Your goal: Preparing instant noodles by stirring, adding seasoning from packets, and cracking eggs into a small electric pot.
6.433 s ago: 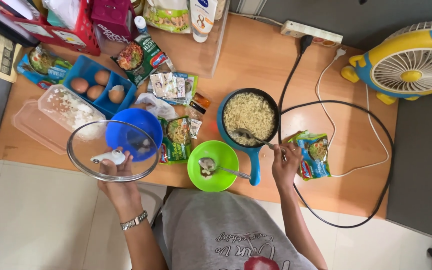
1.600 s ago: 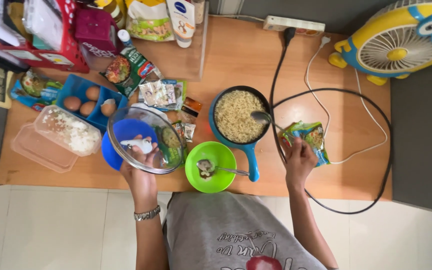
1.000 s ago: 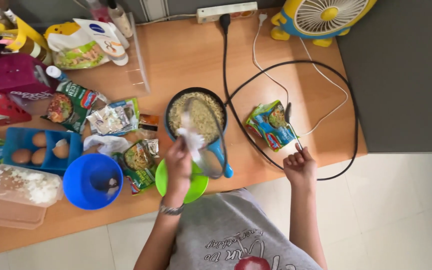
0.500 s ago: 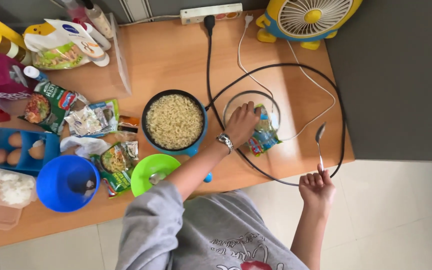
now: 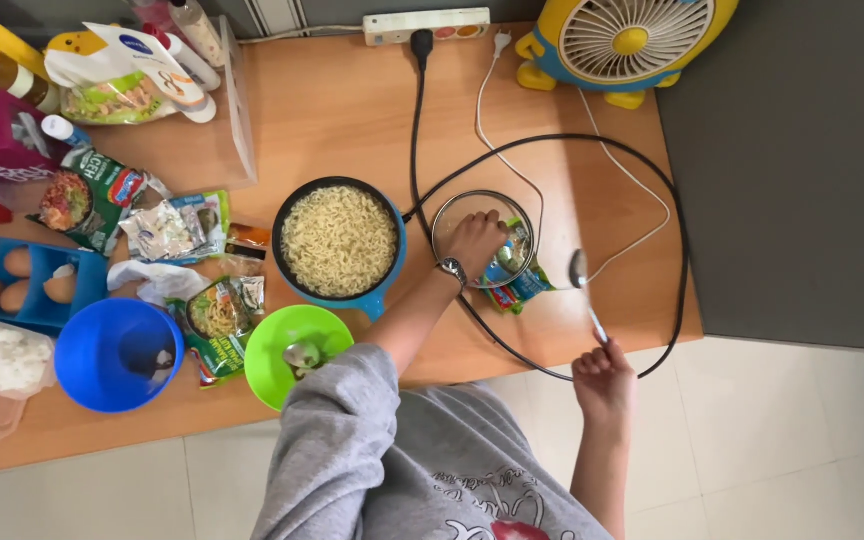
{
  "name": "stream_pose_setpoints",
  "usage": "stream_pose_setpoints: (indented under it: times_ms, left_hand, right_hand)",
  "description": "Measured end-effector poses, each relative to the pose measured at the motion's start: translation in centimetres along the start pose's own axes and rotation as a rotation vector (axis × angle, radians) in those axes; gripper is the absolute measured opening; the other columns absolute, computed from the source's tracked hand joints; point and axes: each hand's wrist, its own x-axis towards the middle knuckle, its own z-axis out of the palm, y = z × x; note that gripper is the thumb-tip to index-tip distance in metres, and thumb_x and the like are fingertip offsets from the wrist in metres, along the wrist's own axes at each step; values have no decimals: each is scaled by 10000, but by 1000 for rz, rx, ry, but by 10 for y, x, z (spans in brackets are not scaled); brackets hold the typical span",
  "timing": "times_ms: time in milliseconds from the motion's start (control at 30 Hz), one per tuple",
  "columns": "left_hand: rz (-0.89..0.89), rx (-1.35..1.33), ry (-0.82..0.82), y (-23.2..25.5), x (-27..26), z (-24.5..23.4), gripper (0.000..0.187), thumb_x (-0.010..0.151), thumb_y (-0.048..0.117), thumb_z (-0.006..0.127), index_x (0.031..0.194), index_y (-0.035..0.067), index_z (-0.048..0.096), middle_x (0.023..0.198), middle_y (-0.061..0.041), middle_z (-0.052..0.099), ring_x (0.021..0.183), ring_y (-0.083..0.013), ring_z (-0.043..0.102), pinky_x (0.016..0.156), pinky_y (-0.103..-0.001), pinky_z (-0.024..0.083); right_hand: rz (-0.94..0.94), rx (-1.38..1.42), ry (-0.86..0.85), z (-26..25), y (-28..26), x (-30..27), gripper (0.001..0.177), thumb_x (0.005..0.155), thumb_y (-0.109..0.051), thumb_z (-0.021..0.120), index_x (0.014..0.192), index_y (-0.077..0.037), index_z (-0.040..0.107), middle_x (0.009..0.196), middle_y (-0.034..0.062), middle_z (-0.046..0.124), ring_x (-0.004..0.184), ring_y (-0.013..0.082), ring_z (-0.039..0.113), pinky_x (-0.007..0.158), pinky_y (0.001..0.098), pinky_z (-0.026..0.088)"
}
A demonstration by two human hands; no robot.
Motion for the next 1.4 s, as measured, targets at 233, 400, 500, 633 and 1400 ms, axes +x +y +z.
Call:
stream_pose_setpoints:
  times_ms: [233,400,500,633,1400]
  left_hand:
    - [-101,-218,-286,-16,1,-63,563,807,122,830,1331,81,628,1099,-195,645,1032,-372,676,863,-498,527]
    - [-474,-915,-107,-31,-7,-152,523,933,220,723,1410,70,568,1099,-225,624,1072,-494,642,947,-583,505]
    - [-643,-1300,-6,-49,-31,-200,381,978,155,673,1351,84,644,1098,-228,726,1093,-406,709,920,-482,573]
    - [-836,-1580,138,-75,-92,-253,265,1033,169,618,1262,80,717,1072,-137,752,1046,-210,707,960,-382,570]
    - [-1751,-1036,1089,-149,-412,-378,196,1005,233,625,1009,61,719,944,-120,767,843,-177,726,808,-264,570]
  right_hand:
    - [-28,-311,-187,13,33,8,265,1041,-69,534,1239,39,672,834,51,562,780,108,515,770,195,432]
    - [-561,-931,-293,33,52,-4,172,1000,67,579,1144,53,671,922,200,746,686,182,669,701,256,522]
    - [-1136,-1426,-148,37,60,0,163,1054,31,555,1076,-103,645,905,6,773,713,198,685,741,314,516]
    - [-1441,-1544,-119,5,66,66,160,1047,-20,603,1069,-159,680,879,-54,727,759,159,666,757,289,529]
    - [-1855,-1609,-242,19,69,47,200,1060,103,657,1215,172,764,1008,314,755,879,462,703,829,535,562]
